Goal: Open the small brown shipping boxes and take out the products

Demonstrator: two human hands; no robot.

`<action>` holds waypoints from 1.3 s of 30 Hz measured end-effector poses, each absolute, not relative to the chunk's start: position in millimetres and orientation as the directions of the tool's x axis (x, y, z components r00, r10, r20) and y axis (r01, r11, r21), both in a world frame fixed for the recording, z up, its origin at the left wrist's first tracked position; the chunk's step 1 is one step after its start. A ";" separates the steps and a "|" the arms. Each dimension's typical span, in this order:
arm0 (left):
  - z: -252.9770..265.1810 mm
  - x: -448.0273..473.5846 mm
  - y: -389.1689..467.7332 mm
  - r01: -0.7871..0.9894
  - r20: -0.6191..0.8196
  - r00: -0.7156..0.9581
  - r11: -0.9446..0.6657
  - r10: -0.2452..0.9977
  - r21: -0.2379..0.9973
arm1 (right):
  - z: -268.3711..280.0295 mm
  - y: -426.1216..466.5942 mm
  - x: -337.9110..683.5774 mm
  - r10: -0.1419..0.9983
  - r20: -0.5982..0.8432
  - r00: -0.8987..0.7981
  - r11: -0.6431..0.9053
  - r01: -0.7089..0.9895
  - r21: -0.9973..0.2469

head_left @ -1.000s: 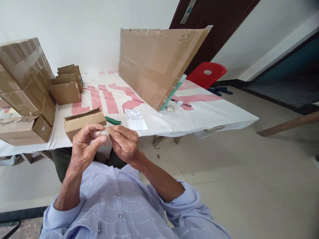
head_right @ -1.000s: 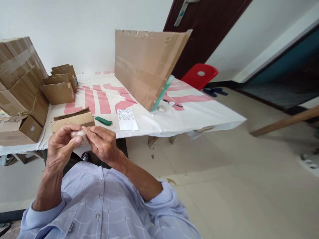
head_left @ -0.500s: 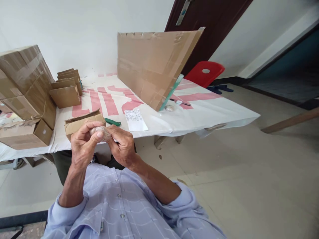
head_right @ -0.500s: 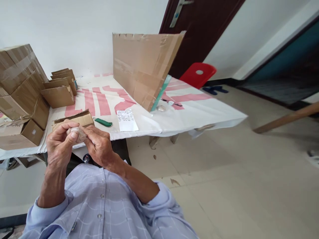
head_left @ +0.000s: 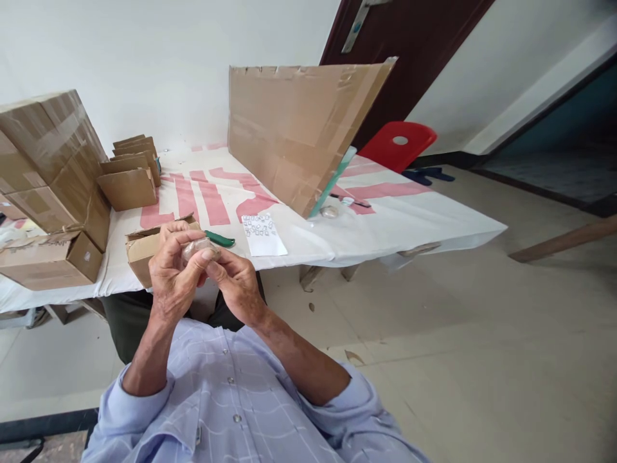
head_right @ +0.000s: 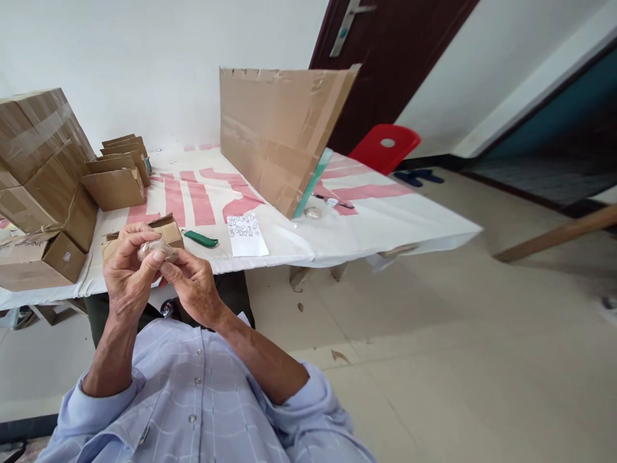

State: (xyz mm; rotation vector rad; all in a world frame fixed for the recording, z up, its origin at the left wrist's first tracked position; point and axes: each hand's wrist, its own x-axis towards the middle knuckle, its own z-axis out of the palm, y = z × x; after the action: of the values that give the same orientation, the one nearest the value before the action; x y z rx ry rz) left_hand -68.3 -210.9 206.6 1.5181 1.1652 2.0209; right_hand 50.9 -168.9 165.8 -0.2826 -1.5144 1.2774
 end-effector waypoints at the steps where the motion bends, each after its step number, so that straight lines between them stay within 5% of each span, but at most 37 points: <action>1: 206.5 -70.2 -212.4 0.147 0.602 -0.316 -0.589 0.733 0.794 | 165.8 -168.9 52.2 0.736 0.551 -0.392 0.379 -0.436 -0.816; 6: 205.4 -78.0 -221.9 -0.130 0.448 -0.060 -0.452 0.892 0.882 | 166.2 -168.2 60.7 0.677 0.582 -0.451 0.356 -0.492 -0.795; 18: 202.4 -75.8 -220.3 -0.400 0.444 0.029 -0.397 0.896 0.826 | 173.9 -165.9 75.1 0.718 0.479 -0.505 0.248 -0.457 -0.854; 27: 188.7 -73.4 -214.0 -0.352 0.460 0.037 -0.419 0.887 0.837 | 165.9 -154.9 73.9 0.753 0.414 -0.512 0.187 -0.436 -0.880; 39: 166.7 -77.3 -192.7 0.038 0.460 -0.052 -0.459 0.886 0.888 | 132.0 -125.8 59.4 0.844 0.263 -0.468 0.017 -0.465 -0.885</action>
State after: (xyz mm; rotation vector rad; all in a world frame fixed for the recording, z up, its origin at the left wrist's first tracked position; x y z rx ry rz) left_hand -77.3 -192.7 166.7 1.5447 1.0080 1.5898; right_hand 59.4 -125.8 132.0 -0.4396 -1.2777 1.6500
